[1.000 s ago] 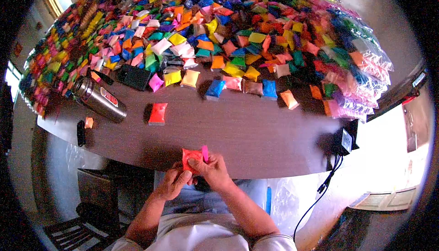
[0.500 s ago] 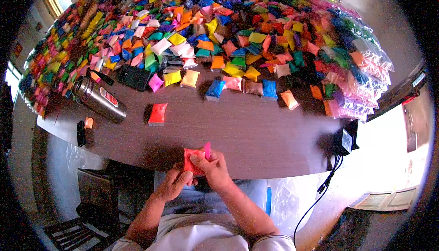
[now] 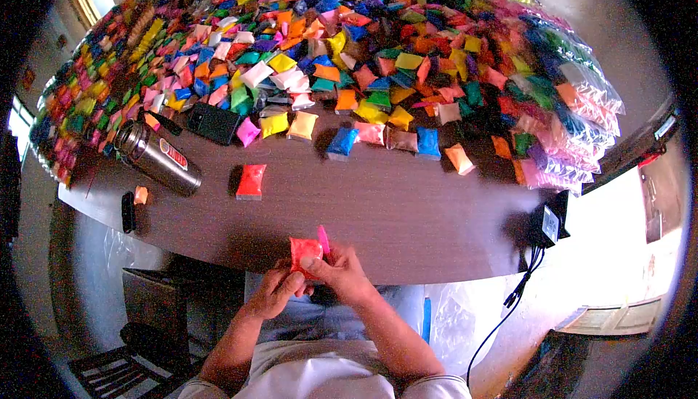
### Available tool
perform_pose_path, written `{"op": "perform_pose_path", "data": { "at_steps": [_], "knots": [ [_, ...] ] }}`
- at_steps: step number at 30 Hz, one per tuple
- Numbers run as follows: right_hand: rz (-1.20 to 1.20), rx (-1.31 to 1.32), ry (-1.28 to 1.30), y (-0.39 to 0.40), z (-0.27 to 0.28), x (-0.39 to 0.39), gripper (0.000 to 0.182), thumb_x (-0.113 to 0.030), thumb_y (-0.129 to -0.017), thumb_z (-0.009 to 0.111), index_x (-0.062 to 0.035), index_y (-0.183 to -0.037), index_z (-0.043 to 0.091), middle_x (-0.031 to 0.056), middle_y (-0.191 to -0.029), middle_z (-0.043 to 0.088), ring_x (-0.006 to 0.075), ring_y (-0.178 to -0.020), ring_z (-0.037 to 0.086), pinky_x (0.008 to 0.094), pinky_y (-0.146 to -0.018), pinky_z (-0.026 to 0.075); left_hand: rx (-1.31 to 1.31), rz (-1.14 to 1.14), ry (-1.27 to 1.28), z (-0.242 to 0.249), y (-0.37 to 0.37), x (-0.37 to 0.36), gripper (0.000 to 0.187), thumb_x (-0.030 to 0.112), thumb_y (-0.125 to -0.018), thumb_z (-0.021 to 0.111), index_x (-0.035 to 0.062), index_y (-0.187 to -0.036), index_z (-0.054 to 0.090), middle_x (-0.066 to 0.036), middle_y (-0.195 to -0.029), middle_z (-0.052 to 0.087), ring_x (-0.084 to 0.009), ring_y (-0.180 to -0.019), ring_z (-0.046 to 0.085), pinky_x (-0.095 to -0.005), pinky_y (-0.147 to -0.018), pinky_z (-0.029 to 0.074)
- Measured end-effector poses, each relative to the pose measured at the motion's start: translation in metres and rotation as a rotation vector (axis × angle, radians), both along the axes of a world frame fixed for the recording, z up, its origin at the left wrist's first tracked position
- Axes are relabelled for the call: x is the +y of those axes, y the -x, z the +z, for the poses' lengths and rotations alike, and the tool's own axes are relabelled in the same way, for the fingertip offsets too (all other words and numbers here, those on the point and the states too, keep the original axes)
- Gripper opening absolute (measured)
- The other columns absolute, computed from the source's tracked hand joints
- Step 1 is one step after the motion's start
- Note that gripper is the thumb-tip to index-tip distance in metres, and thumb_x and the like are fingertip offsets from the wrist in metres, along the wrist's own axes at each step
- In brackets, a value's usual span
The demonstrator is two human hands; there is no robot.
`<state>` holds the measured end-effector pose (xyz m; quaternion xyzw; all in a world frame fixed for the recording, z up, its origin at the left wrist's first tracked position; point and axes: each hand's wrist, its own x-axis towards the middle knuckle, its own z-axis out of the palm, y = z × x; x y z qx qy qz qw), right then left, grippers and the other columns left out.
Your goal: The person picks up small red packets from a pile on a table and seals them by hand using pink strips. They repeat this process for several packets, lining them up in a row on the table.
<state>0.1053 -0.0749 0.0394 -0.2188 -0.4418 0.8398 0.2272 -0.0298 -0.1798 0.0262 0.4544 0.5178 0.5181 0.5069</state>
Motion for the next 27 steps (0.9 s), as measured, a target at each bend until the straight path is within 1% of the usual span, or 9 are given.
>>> {"op": "perform_pose_path", "data": {
  "at_steps": [3,5,6,9,11,14,17,20,27],
  "knots": [
    [0.078,-0.043,-0.055,0.0,-0.001,0.0,0.026,-0.025,-0.093,0.06,-0.0004,-0.087,0.062,0.0069,-0.073,0.066,0.0137,-0.058,0.063,0.0268,-0.05,0.05,-0.033,0.009,-0.004,0.003,-0.001,0.0,0.032,0.028,-0.1,0.045,0.0004,-0.088,0.055,-0.003,-0.068,0.051,-0.0112,-0.063,0.053,-0.0272,-0.059,0.046],
    [0.091,-0.05,-0.052,0.002,-0.005,-0.002,0.024,-0.023,-0.093,0.061,-0.0003,-0.087,0.062,0.0066,-0.074,0.066,0.0132,-0.059,0.062,0.0265,-0.051,0.051,0.038,0.013,0.04,0.004,0.0,-0.001,0.035,0.036,-0.099,0.042,0.0039,-0.091,0.054,-0.003,-0.073,0.054,-0.0126,-0.065,0.051,-0.0285,-0.06,0.043],
    [0.055,-0.045,-0.048,0.003,-0.009,-0.003,0.022,-0.021,-0.093,0.061,-0.0002,-0.087,0.062,0.0067,-0.074,0.066,0.0132,-0.059,0.062,0.0263,-0.051,0.051,0.038,0.013,0.04,0.002,0.0,-0.002,0.035,0.036,-0.099,0.042,0.0039,-0.091,0.054,-0.003,-0.073,0.054,-0.0126,-0.065,0.051,-0.0285,-0.06,0.043],
    [-0.005,-0.01,-0.027,0.004,-0.011,-0.007,0.02,-0.019,-0.092,0.062,0.0,-0.087,0.062,0.0069,-0.074,0.066,0.0133,-0.059,0.062,0.0258,-0.051,0.052,0.114,0.037,0.011,-0.008,0.002,-0.003,0.034,0.035,-0.099,0.043,0.0037,-0.09,0.054,-0.003,-0.074,0.055,-0.0128,-0.065,0.051,-0.0286,-0.06,0.043],
    [-0.033,0.02,-0.011,0.003,-0.012,-0.009,0.019,-0.018,-0.092,0.062,0.0001,-0.087,0.062,0.007,-0.074,0.066,0.0134,-0.059,0.062,0.0255,-0.051,0.052,0.254,0.01,-0.046,-0.016,0.004,-0.003,0.036,0.028,-0.1,0.044,-0.001,-0.085,0.057,-0.006,-0.073,0.055,-0.0135,-0.067,0.056,-0.0293,-0.061,0.048],
    [-0.064,0.01,-0.033,0.003,-0.01,-0.01,0.019,-0.018,-0.093,0.061,0.0001,-0.089,0.062,0.0073,-0.074,0.066,0.014,-0.059,0.062,0.0264,-0.05,0.051,0.149,0.073,0.039,0.009,0.001,-0.001,0.037,0.029,-0.1,0.044,-0.0011,-0.083,0.057,-0.006,-0.072,0.055,-0.0149,-0.067,0.056,-0.0306,-0.062,0.049],
    [-0.057,-0.021,-0.022,0.002,0.0,-0.011,0.02,-0.019,-0.093,0.059,0.0005,-0.09,0.061,0.0081,-0.073,0.065,0.0154,-0.059,0.063,0.0271,-0.049,0.05,0.051,0.054,0.054,0.006,0.003,-0.002,0.038,0.03,-0.1,0.044,-0.0006,-0.082,0.056,-0.007,-0.072,0.055,-0.0157,-0.065,0.056,-0.031,-0.062,0.048],
    [-0.133,-0.039,0.045,0.001,0.003,-0.01,0.022,-0.02,-0.094,0.058,0.0007,-0.09,0.061,0.0091,-0.072,0.065,0.0168,-0.058,0.063,0.0277,-0.047,0.049,0.038,-0.003,0.049,0.002,0.003,-0.003,0.038,0.03,-0.1,0.044,0.0001,-0.079,0.055,-0.007,-0.071,0.055,-0.0156,-0.064,0.056,-0.0308,-0.061,0.048],
    [-0.118,0.008,0.02,0.002,-0.003,-0.007,0.02,-0.018,-0.095,0.056,0.0003,-0.087,0.06,0.0096,-0.071,0.065,0.0177,-0.056,0.062,0.0281,-0.045,0.048,0.214,-0.053,-0.034,-0.002,0.004,-0.001,0.036,0.029,-0.1,0.045,0.001,-0.078,0.054,-0.004,-0.067,0.051,-0.0131,-0.064,0.055,-0.0293,-0.061,0.048]
  ]
}}
